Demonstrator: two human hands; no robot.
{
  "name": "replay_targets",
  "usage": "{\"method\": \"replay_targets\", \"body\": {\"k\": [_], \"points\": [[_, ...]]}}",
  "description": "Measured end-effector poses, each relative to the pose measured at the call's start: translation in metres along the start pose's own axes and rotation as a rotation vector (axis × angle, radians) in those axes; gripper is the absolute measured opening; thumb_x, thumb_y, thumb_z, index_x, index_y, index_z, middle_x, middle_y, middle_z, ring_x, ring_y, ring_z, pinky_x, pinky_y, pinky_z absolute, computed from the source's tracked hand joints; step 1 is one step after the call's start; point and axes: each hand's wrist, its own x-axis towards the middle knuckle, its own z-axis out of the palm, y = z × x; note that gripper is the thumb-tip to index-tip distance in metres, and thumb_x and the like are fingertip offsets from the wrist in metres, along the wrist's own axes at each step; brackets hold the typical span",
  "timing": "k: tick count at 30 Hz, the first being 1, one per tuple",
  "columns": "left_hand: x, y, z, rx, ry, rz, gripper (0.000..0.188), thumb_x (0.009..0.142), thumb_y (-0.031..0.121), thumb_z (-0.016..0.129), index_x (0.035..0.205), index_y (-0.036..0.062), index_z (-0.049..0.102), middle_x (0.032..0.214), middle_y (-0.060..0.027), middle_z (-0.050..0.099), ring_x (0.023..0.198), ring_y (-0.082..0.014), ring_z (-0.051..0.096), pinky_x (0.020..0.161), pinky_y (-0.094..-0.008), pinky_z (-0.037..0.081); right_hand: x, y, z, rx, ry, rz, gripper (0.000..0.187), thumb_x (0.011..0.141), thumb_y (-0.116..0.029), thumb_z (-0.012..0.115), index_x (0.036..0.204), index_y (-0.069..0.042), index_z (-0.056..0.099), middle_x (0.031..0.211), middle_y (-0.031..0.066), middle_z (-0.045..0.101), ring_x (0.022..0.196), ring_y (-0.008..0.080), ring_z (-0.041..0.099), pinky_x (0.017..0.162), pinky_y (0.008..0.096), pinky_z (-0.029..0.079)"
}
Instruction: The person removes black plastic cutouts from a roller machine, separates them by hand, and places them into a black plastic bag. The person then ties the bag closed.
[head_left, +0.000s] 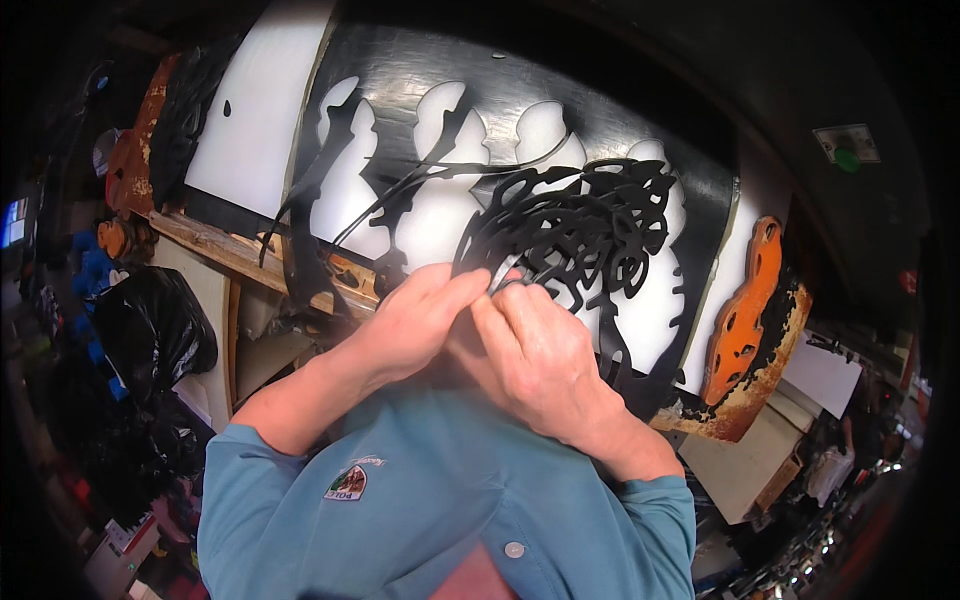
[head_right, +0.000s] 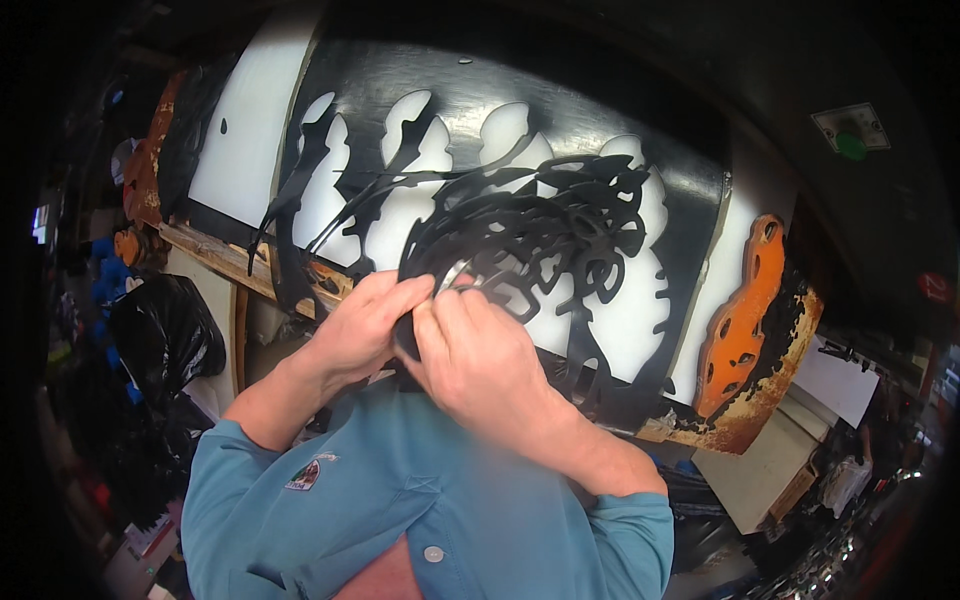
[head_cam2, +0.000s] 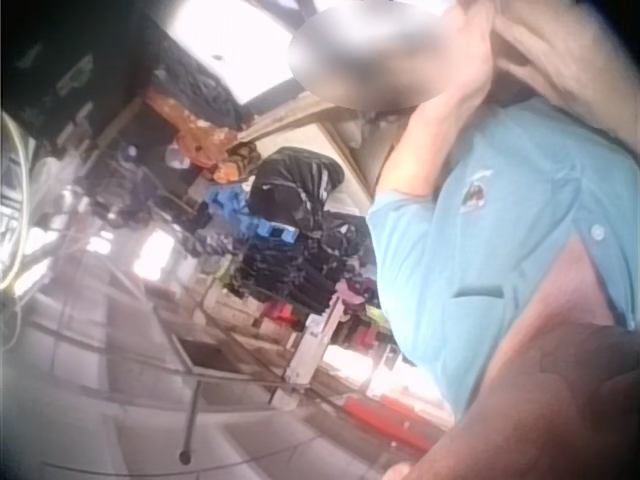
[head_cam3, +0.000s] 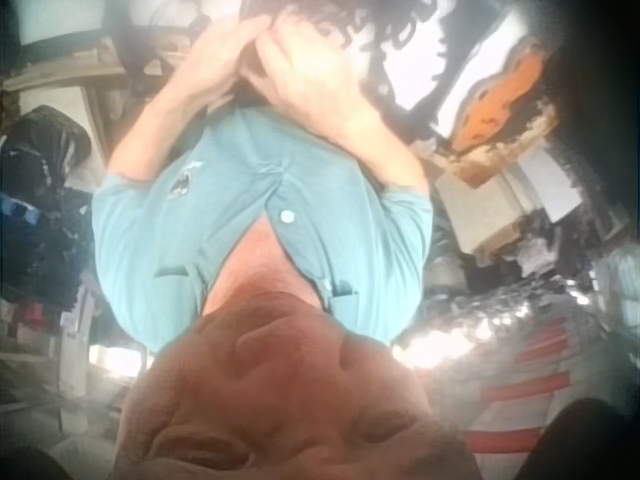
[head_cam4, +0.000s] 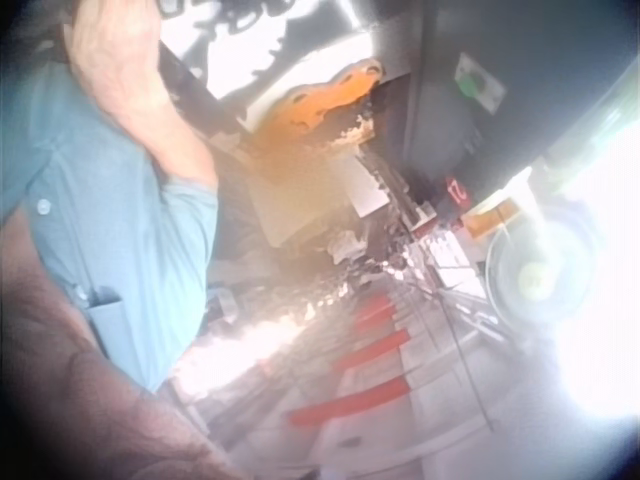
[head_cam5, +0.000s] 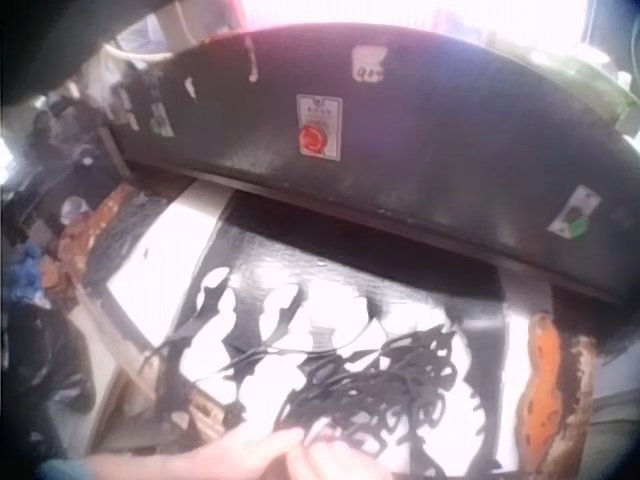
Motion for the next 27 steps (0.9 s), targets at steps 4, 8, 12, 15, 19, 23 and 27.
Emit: {"method": "replay_targets", "body": {"k": [4,8,12,15,19,23,27], "points": [[-0.031,0.051,0.022,-0.121,0.050,-0.084,0.038,0.110,0.014,0.048,0.136,-0.0101,0.062,0.120,-0.0208,0.073,0.100,-0.0221,0.074,0.092,-0.0361,0.060,-0.021,0.010,-0.045,0.521,0.163,-0.104,0.046,0.074,-0.019,0.090,0.112,0.003,0.075,0.090,0.0124,0.068,0.075,0.0264,0.067,0.063,0.0349,0.055],[-0.015,0.093,0.021,0.162,0.166,-0.067,0.037,0.110,0.020,0.050,0.127,-0.0102,0.064,0.105,-0.0229,0.076,0.082,-0.0203,0.076,0.080,-0.0344,0.063,-0.047,0.058,-0.054,0.490,0.737,0.242,0.016,0.103,-0.005,0.061,0.099,0.005,0.073,0.081,0.0109,0.062,0.076,0.0183,0.060,0.068,0.0286,0.048],[-0.043,0.081,0.009,0.678,-0.525,0.350,0.028,0.110,0.018,0.053,0.110,-0.0051,0.067,0.085,-0.0136,0.073,0.073,-0.0185,0.068,0.067,-0.0349,0.055,-0.058,0.118,-0.014,0.157,0.648,0.515,0.024,0.108,-0.009,0.058,0.126,0.003,0.071,0.114,0.0112,0.068,0.102,0.0223,0.068,0.094,0.0339,0.054],[-0.058,0.076,-0.019,0.741,-0.616,0.148,0.025,0.110,0.017,0.053,0.114,-0.0048,0.066,0.083,-0.0168,0.072,0.070,-0.0240,0.067,0.066,-0.0385,0.054,-0.055,0.141,0.009,0.182,0.534,0.499,0.030,0.105,-0.007,0.061,0.132,0.000,0.070,0.123,0.0151,0.069,0.112,0.0271,0.068,0.100,0.0376,0.053],[-0.089,0.082,-0.036,0.646,-0.322,0.131,0.031,0.112,0.021,0.051,0.124,-0.0042,0.065,0.102,-0.0165,0.074,0.084,-0.0207,0.070,0.076,-0.0372,0.056,-0.043,0.140,0.017,0.158,0.493,0.461,0.026,0.100,-0.003,0.065,0.125,0.002,0.073,0.117,0.0172,0.071,0.110,0.0317,0.068,0.099,0.0389,0.053],[-0.103,0.089,-0.028,0.636,-0.175,0.053,0.026,0.112,0.018,0.056,0.118,-0.0047,0.068,0.092,-0.0056,0.069,0.081,-0.0141,0.060,0.073,-0.0325,0.051,-0.052,0.130,0.011,0.185,0.533,0.486,0.021,0.099,0.000,0.065,0.118,0.003,0.074,0.115,0.0164,0.073,0.109,0.0291,0.067,0.098,0.0378,0.052],[-0.101,0.106,-0.036,0.645,-0.100,0.121,0.031,0.111,0.017,0.056,0.128,-0.0064,0.066,0.109,-0.0096,0.075,0.101,-0.0152,0.069,0.089,-0.0322,0.059,-0.072,0.133,0.009,0.150,0.528,0.495,0.017,0.101,0.001,0.064,0.116,0.004,0.073,0.112,0.0151,0.071,0.104,0.0263,0.067,0.092,0.0346,0.054]]}}
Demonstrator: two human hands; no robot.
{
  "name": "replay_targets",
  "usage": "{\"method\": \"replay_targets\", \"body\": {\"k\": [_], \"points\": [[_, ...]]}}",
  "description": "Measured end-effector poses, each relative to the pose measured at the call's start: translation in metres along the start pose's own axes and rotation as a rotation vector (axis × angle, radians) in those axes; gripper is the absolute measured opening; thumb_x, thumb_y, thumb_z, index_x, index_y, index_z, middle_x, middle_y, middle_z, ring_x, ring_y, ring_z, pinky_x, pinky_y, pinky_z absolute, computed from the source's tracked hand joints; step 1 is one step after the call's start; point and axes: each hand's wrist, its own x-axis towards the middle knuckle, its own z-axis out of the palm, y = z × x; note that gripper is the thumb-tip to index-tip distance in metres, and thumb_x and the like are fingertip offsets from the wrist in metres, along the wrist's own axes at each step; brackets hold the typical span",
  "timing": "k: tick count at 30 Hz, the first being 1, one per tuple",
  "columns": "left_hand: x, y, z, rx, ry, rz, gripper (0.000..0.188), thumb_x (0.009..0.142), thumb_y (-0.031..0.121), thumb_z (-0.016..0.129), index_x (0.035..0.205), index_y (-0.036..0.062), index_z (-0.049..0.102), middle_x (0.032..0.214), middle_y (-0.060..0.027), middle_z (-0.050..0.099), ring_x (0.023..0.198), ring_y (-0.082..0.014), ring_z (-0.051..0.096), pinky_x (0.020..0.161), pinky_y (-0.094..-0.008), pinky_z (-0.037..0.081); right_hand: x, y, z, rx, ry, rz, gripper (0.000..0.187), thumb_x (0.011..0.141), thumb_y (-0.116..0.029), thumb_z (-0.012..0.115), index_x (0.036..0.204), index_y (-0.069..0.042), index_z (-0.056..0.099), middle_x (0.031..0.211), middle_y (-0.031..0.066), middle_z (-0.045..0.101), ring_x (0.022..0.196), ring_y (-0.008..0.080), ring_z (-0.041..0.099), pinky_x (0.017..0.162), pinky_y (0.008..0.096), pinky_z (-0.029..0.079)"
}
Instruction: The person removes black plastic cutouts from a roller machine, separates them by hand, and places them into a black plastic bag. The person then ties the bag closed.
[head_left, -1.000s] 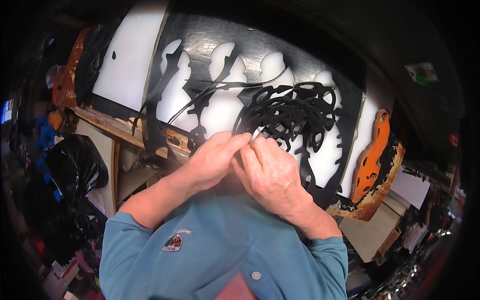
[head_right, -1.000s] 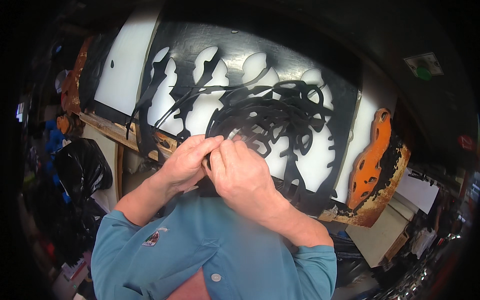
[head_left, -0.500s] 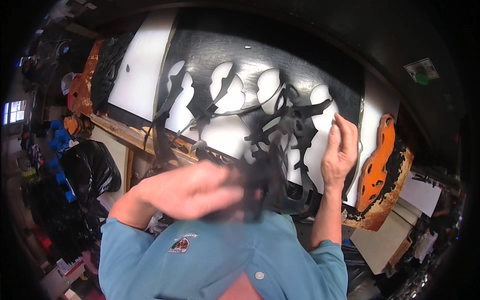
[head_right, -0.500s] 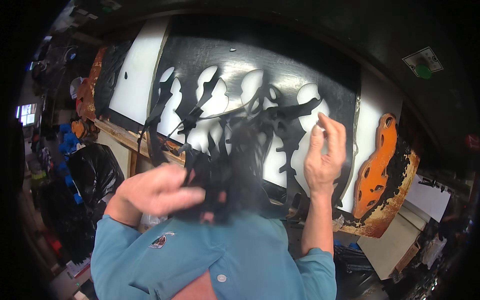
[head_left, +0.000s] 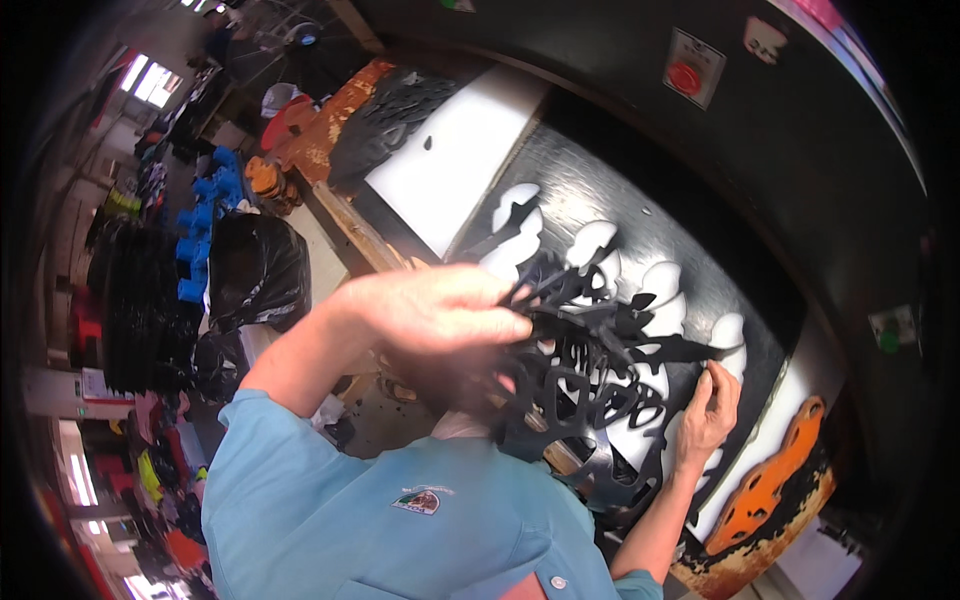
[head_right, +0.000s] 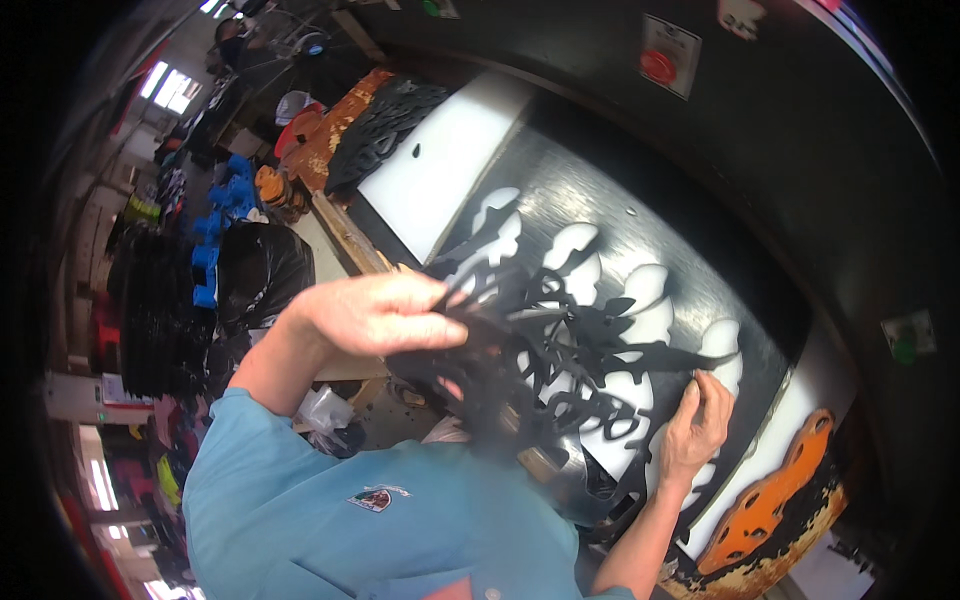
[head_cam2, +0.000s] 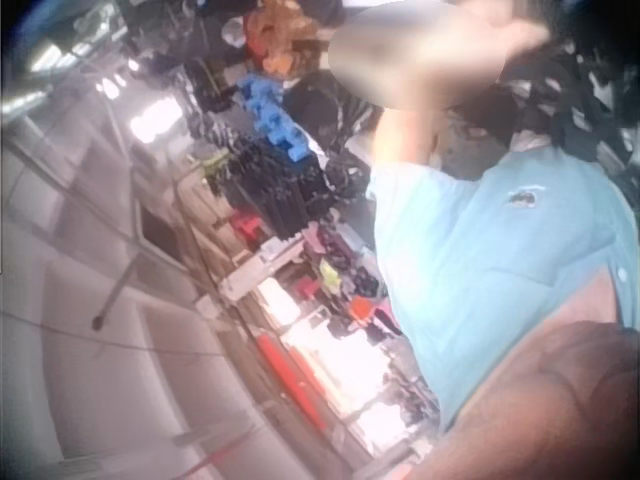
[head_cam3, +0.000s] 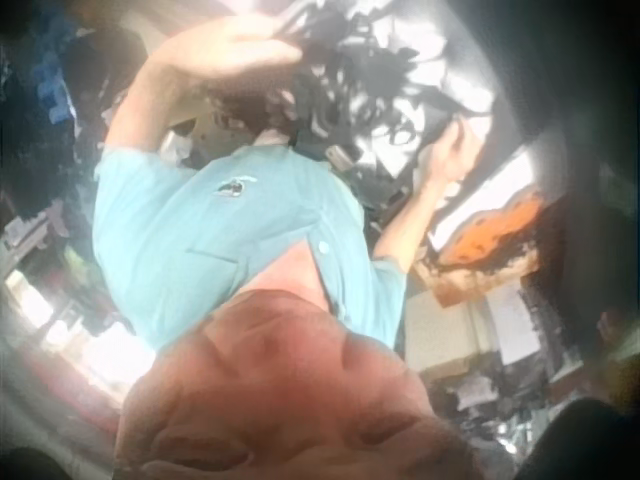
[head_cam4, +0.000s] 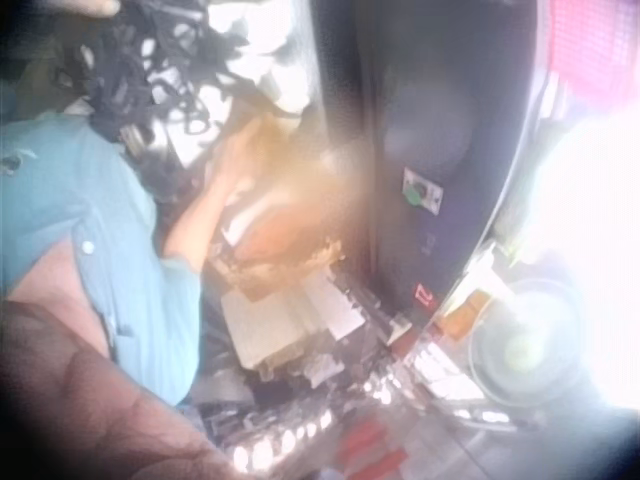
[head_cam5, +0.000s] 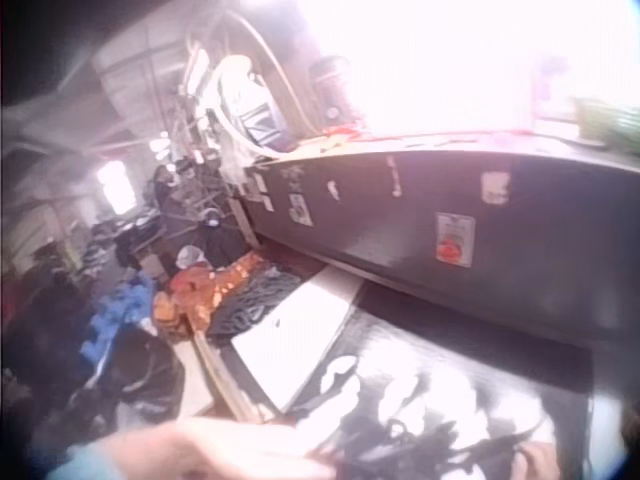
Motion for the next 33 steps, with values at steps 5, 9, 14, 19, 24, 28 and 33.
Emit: {"method": "replay_targets", "body": {"k": [5,9,14,19,24,28,33], "points": [[-0.018,0.020,-0.077,0.161,0.330,0.205,0.028,0.108,0.027,0.063,0.113,0.0009,0.072,0.095,0.0009,0.070,0.090,-0.0110,0.065,0.082,-0.0299,0.055,-0.002,0.003,0.000,-0.025,0.005,-0.008,0.017,0.102,0.000,0.063,0.116,0.003,0.073,0.113,0.0153,0.072,0.106,0.0270,0.068,0.096,0.0366,0.053],[-0.032,0.006,-0.171,0.157,0.580,0.484,0.024,0.106,0.025,0.066,0.115,0.0040,0.075,0.096,0.0038,0.069,0.086,-0.0057,0.063,0.079,-0.0256,0.054,-0.003,-0.001,-0.002,-0.093,-0.039,0.010,0.016,0.102,0.000,0.062,0.115,0.004,0.072,0.112,0.0149,0.071,0.105,0.0267,0.067,0.095,0.0352,0.052],[-0.022,-0.109,-0.300,-0.352,0.622,0.442,0.031,0.108,0.019,0.061,0.130,-0.0022,0.067,0.126,-0.0110,0.074,0.109,-0.0199,0.073,0.096,-0.0329,0.061,-0.025,-0.003,-0.003,-0.270,0.077,0.023,0.016,0.101,0.004,0.061,0.113,0.005,0.071,0.111,0.0149,0.070,0.103,0.0270,0.067,0.093,0.0357,0.053],[0.021,-0.248,-0.350,-0.960,0.920,-0.016,0.033,0.108,0.014,0.059,0.135,-0.0066,0.058,0.134,-0.0205,0.067,0.114,-0.0325,0.070,0.096,-0.0509,0.066,-0.021,-0.016,-0.005,-0.621,0.059,-0.306,0.021,0.091,0.007,0.068,0.111,0.001,0.072,0.110,0.0180,0.069,0.104,0.0356,0.065,0.093,0.0417,0.054],[0.009,-0.292,-0.384,-0.656,0.859,0.012,0.037,0.105,0.023,0.068,0.131,-0.0038,0.066,0.130,-0.0155,0.071,0.116,-0.0255,0.070,0.095,-0.0430,0.065,0.010,-0.006,0.004,-0.704,0.075,-0.202,0.022,0.083,0.000,0.072,0.105,-0.003,0.072,0.108,0.0160,0.065,0.102,0.0359,0.064,0.089,0.0438,0.054],[-0.004,-0.309,-0.431,-0.151,0.892,-0.279,0.046,0.103,0.050,0.068,0.107,0.0044,0.073,0.092,-0.0026,0.069,0.073,-0.0138,0.063,0.059,-0.0306,0.056,0.021,0.021,0.005,-0.622,0.118,-0.200,0.020,0.081,0.000,0.070,0.101,-0.002,0.069,0.105,0.0164,0.065,0.100,0.0366,0.063,0.088,0.0440,0.054],[0.017,-0.282,-0.447,1.193,1.166,-0.654,0.071,0.102,0.064,0.058,0.114,-0.0037,0.074,0.104,-0.0288,0.075,0.103,-0.0484,0.070,0.085,-0.0554,0.055,0.023,0.033,-0.005,-0.605,0.118,-0.231,0.019,0.080,-0.001,0.072,0.098,0.000,0.068,0.100,0.0168,0.062,0.099,0.0363,0.061,0.088,0.0433,0.054]]}}
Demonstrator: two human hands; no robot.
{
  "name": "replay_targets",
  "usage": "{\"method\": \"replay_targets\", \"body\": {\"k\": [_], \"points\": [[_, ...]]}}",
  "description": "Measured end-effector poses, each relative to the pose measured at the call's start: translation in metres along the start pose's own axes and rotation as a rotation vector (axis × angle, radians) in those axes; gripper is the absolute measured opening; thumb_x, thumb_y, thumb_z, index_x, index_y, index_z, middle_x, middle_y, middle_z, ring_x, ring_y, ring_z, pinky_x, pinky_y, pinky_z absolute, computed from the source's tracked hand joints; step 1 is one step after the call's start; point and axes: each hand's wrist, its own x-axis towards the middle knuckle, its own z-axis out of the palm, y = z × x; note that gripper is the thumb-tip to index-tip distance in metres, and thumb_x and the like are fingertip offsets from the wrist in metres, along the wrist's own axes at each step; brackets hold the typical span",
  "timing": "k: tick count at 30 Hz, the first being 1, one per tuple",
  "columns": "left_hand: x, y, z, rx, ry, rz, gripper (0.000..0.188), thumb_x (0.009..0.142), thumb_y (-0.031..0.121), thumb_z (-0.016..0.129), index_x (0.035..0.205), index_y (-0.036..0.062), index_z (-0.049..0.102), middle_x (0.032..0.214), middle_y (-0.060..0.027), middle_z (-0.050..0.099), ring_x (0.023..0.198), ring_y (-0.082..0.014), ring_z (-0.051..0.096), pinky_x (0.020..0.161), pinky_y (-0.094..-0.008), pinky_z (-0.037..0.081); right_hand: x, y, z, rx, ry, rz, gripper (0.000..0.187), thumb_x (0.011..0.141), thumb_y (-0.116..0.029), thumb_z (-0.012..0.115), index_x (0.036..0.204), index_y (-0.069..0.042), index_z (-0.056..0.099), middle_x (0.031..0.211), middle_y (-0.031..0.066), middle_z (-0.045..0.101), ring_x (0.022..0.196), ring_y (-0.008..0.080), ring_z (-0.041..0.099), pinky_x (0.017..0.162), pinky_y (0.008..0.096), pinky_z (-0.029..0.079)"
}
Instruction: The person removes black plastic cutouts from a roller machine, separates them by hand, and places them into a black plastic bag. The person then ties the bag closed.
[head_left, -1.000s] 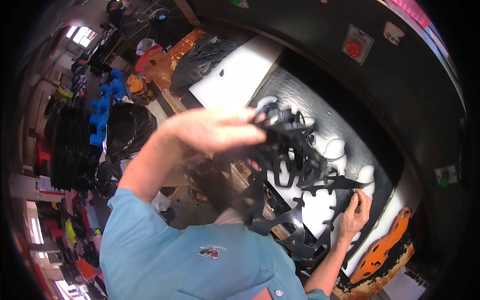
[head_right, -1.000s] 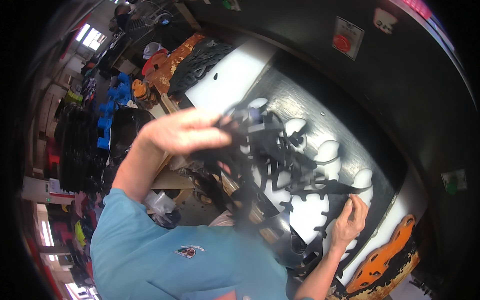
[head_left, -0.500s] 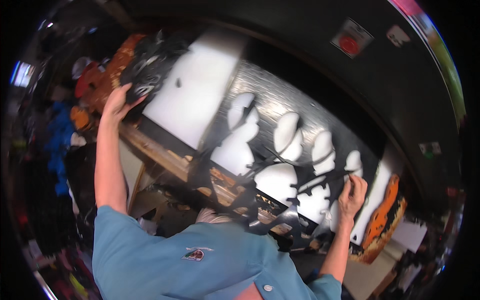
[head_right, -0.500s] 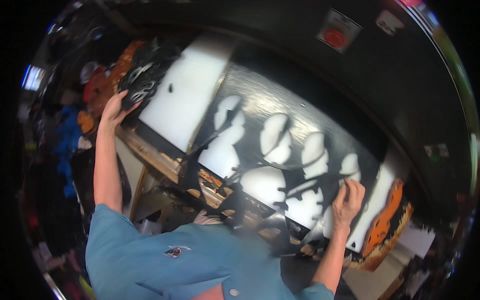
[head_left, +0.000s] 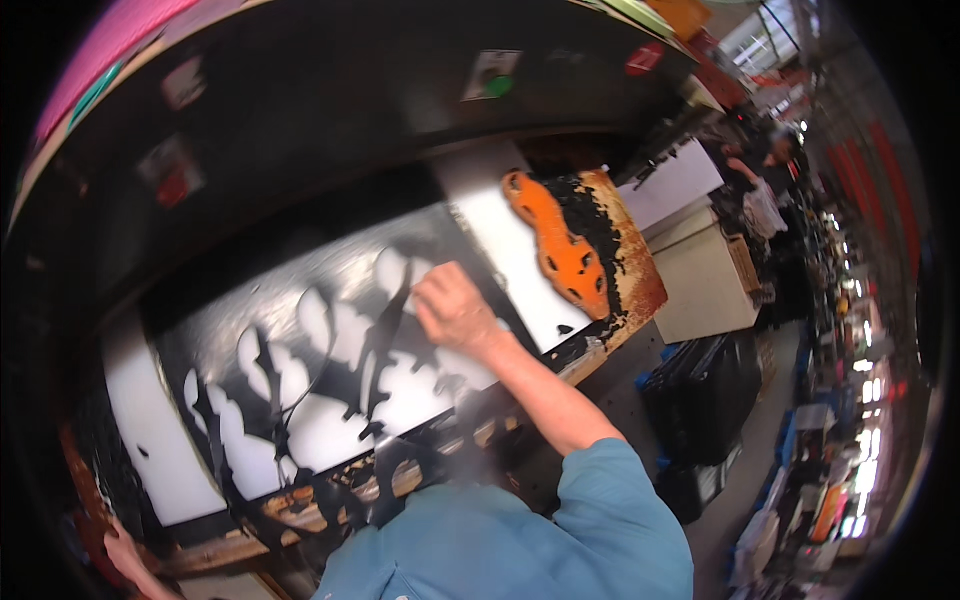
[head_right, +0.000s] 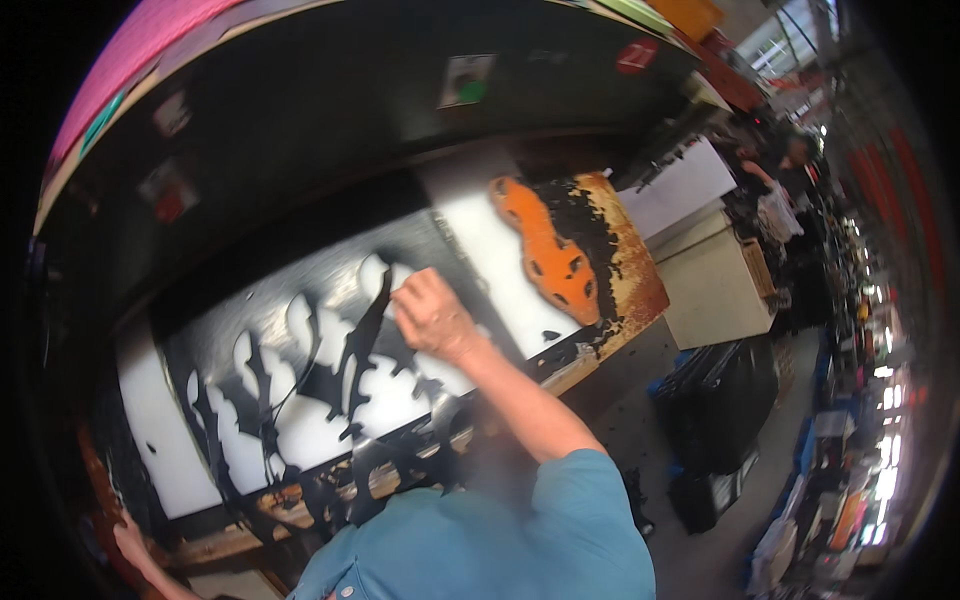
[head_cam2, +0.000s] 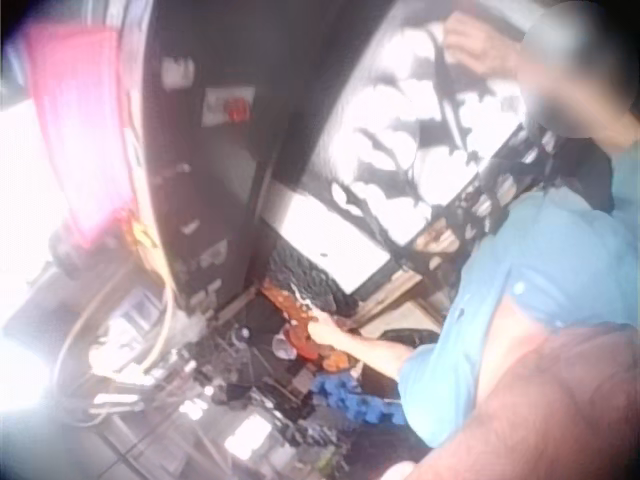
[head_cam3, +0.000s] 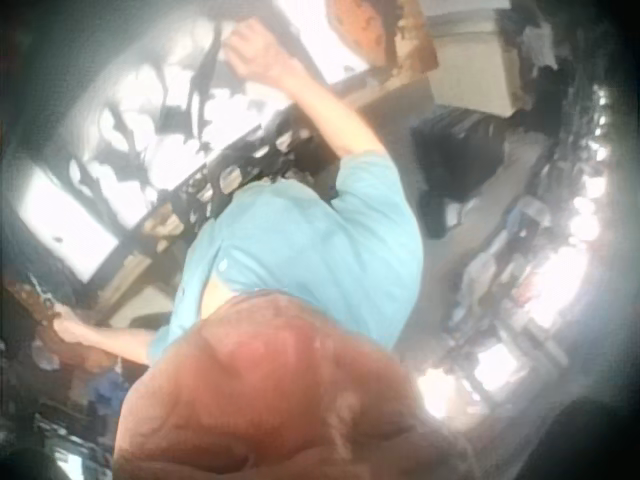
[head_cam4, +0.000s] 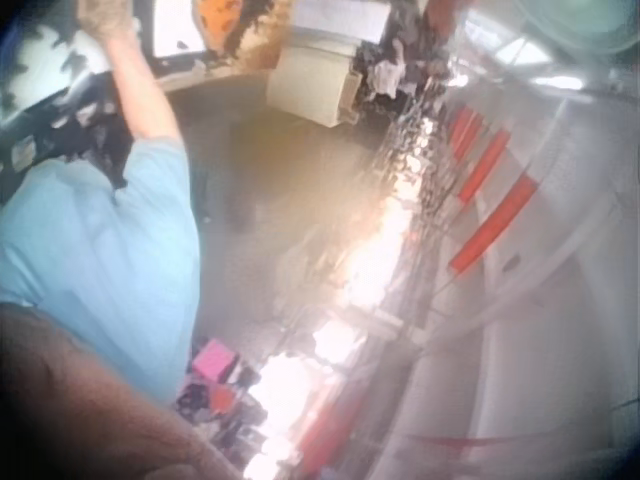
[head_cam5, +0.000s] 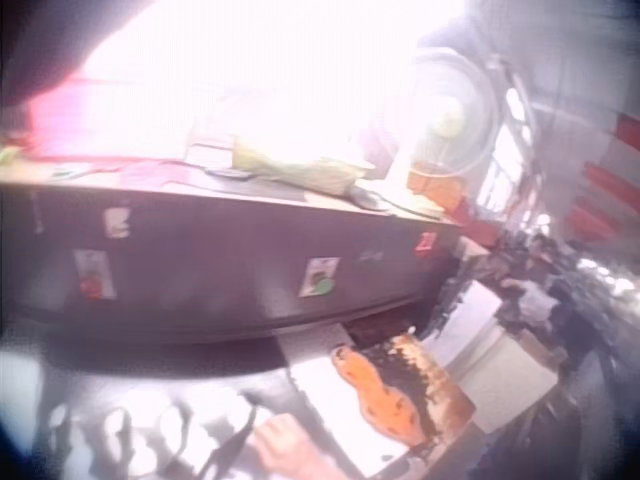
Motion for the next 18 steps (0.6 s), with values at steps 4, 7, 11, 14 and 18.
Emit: {"method": "replay_targets", "body": {"k": [4,7,11,14,18], "points": [[-0.079,0.139,-0.074,-0.503,0.085,0.379,0.049,0.111,0.041,0.055,0.136,0.0003,0.068,0.125,-0.0232,0.074,0.119,-0.0343,0.071,0.103,-0.0412,0.053,-0.003,0.002,0.016,0.039,-0.059,-0.055,0.016,0.082,-0.005,0.071,0.095,0.001,0.066,0.097,0.0163,0.060,0.095,0.0352,0.059,0.088,0.0422,0.053],[-0.194,0.312,-0.125,-1.004,-0.307,0.804,0.041,0.110,0.018,0.059,0.147,-0.0008,0.060,0.147,-0.0164,0.064,0.134,-0.0275,0.061,0.114,-0.0382,0.044,0.001,0.009,0.024,0.085,0.006,-0.053,0.014,0.084,-0.009,0.070,0.093,0.001,0.066,0.094,0.0170,0.059,0.094,0.0340,0.058,0.087,0.0413,0.052],[-0.336,0.499,-0.141,-0.950,-0.129,1.132,0.052,0.109,0.018,0.060,0.156,-0.0010,0.049,0.164,-0.0235,0.046,0.152,-0.0341,0.044,0.125,-0.0406,0.033,0.004,0.028,-0.014,0.589,-0.023,0.089,0.014,0.089,-0.009,0.072,0.100,-0.002,0.067,0.096,0.0160,0.061,0.098,0.0363,0.061,0.091,0.0452,0.052],[-0.391,0.549,-0.122,-0.625,-0.024,1.118,0.053,0.109,0.020,0.058,0.157,-0.0008,0.046,0.165,-0.0256,0.042,0.157,-0.0417,0.034,0.129,-0.0474,0.027,-0.027,0.068,-0.079,0.502,0.344,0.071,0.025,0.084,-0.011,0.079,0.106,-0.002,0.070,0.106,0.0162,0.065,0.104,0.0374,0.064,0.095,0.0463,0.052],[-0.398,0.554,-0.095,-0.643,0.275,1.106,0.047,0.110,0.015,0.055,0.154,-0.0002,0.050,0.165,-0.0223,0.043,0.156,-0.0415,0.034,0.128,-0.0502,0.027,-0.079,0.147,-0.146,-0.007,0.110,0.420,0.096,0.079,-0.046,0.089,0.149,0.004,0.047,0.144,0.0320,0.044,0.139,0.0493,0.040,0.116,0.0638,0.036]]}}
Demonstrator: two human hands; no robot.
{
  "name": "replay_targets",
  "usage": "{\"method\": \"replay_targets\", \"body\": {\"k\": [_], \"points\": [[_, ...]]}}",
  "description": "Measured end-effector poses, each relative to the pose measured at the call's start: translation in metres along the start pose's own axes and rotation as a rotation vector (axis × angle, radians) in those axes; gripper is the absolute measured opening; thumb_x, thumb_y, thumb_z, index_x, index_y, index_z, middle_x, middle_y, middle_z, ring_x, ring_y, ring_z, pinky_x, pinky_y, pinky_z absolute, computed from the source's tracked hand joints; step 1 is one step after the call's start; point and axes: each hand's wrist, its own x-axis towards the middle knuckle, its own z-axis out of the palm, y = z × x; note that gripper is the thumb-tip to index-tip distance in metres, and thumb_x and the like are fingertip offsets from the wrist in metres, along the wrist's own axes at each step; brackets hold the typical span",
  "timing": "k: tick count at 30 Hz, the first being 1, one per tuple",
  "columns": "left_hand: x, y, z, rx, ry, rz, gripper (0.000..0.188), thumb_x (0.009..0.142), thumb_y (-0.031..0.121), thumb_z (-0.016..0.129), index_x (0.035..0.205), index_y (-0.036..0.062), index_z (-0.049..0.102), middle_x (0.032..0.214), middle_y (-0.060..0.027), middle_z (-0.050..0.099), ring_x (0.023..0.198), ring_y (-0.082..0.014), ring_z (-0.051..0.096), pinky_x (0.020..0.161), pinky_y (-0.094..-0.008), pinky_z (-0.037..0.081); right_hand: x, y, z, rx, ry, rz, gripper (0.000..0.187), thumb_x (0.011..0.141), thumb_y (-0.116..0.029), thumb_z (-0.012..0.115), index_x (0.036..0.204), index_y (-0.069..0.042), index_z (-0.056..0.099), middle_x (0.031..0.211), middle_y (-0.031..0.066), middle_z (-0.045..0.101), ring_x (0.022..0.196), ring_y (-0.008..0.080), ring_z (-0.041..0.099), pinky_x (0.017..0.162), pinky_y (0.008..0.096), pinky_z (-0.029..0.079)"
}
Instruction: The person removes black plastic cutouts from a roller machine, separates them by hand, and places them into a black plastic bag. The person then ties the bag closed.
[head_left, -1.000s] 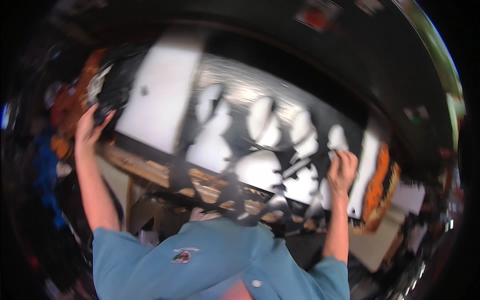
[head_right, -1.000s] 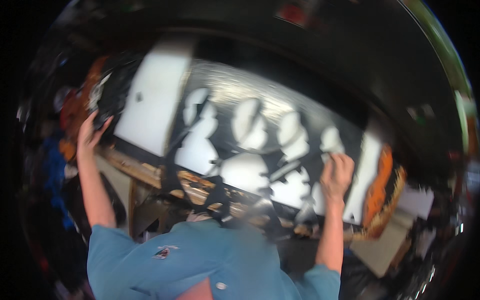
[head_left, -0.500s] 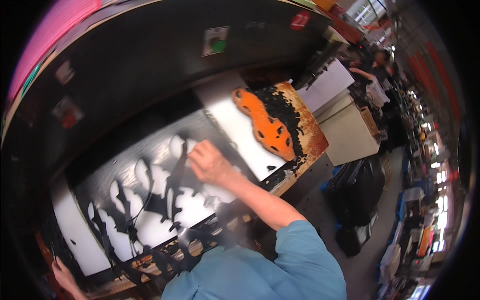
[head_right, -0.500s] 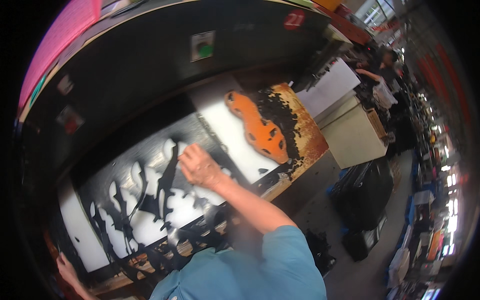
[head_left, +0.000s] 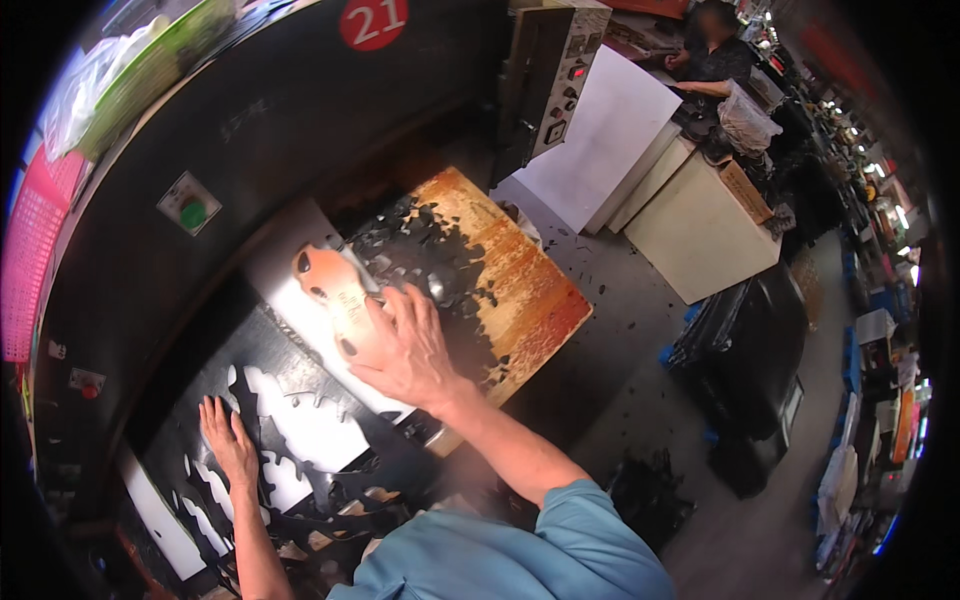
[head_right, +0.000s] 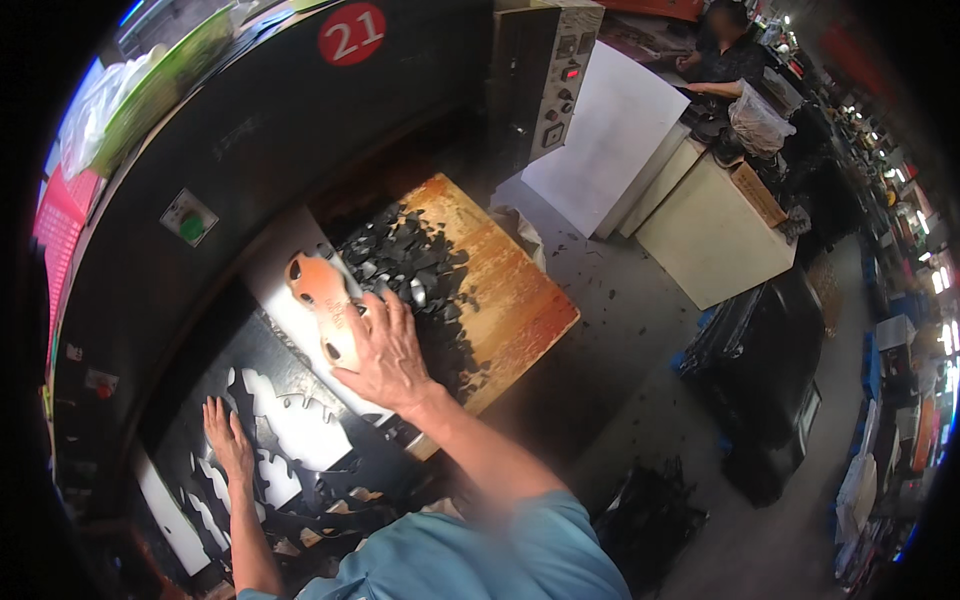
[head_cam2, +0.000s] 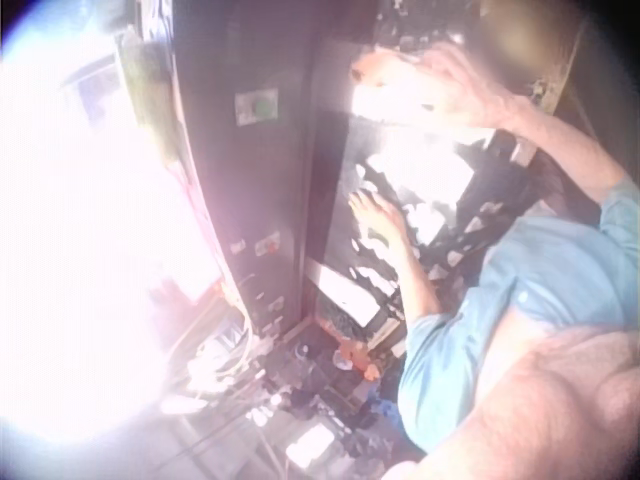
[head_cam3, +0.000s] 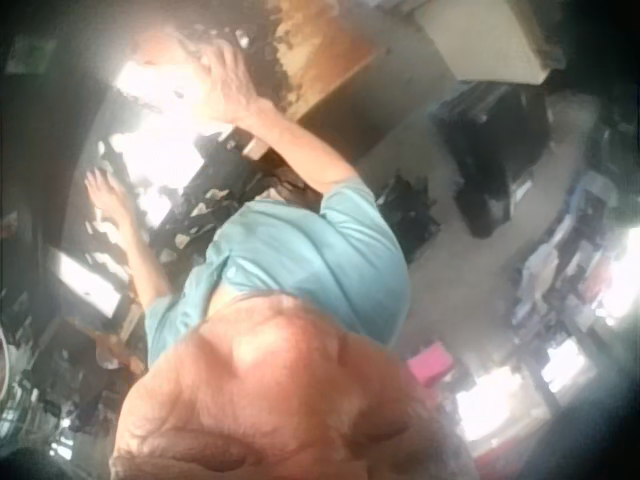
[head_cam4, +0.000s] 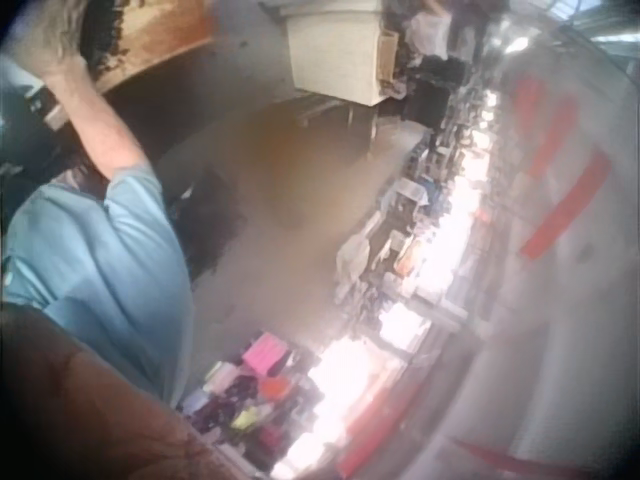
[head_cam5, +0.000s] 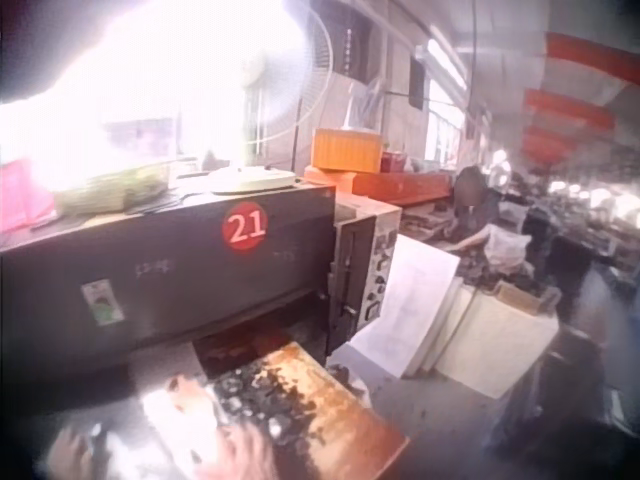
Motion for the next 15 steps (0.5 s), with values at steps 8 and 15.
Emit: {"method": "replay_targets", "body": {"k": [8,15], "points": [[-0.002,-0.025,0.013,0.068,-0.058,-0.033,0.051,0.110,0.017,0.053,0.158,0.0010,0.045,0.168,-0.0190,0.040,0.158,-0.0385,0.032,0.130,-0.0478,0.025,-0.012,0.019,0.004,0.106,-0.285,0.024,0.120,0.072,-0.052,0.092,0.158,0.006,0.032,0.159,0.0476,0.021,0.149,0.0616,0.025,0.126,0.0652,0.023],[-0.013,-0.037,0.016,0.177,-0.149,-0.043,0.053,0.112,0.018,0.049,0.161,0.0015,0.039,0.171,-0.0207,0.033,0.159,-0.0397,0.028,0.131,-0.0471,0.023,-0.010,0.018,0.001,-0.028,-0.340,-0.011,0.103,0.082,-0.048,0.082,0.156,0.009,0.038,0.156,0.0462,0.025,0.143,0.0594,0.032,0.122,0.0614,0.030]]}}
